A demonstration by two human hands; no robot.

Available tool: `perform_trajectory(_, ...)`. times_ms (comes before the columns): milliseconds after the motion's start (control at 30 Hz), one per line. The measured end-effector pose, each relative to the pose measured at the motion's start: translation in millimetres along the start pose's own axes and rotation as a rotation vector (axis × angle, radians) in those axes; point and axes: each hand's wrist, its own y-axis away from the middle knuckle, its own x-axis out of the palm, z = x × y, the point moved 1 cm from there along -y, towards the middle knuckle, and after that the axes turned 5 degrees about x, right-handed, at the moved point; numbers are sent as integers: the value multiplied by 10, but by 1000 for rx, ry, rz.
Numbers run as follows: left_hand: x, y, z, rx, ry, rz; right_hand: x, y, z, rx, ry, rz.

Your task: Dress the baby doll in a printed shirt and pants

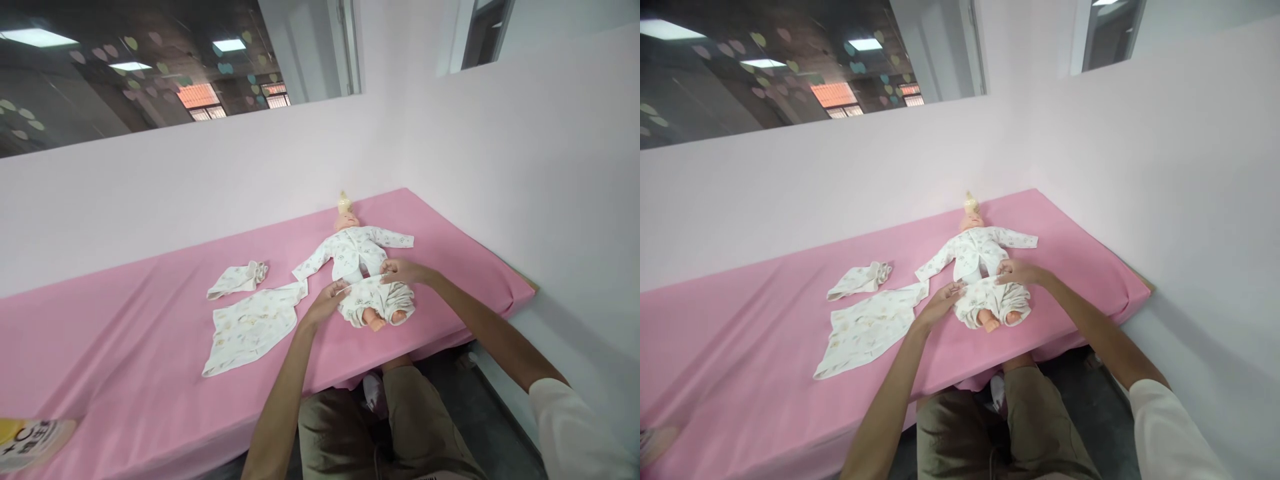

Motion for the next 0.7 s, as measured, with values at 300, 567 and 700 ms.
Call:
perform_trajectory(300,24,-465,112,227,-41,-563,48,-477,-175,-121,-282,-465)
perform_trajectory(567,-54,-191,374,89,73,-286,137,-400,-604,-73,-384,-266)
perform_trajectory(700,-189,-91,429,-7,158,-91,-8,-354,-811,-28,-432,-18)
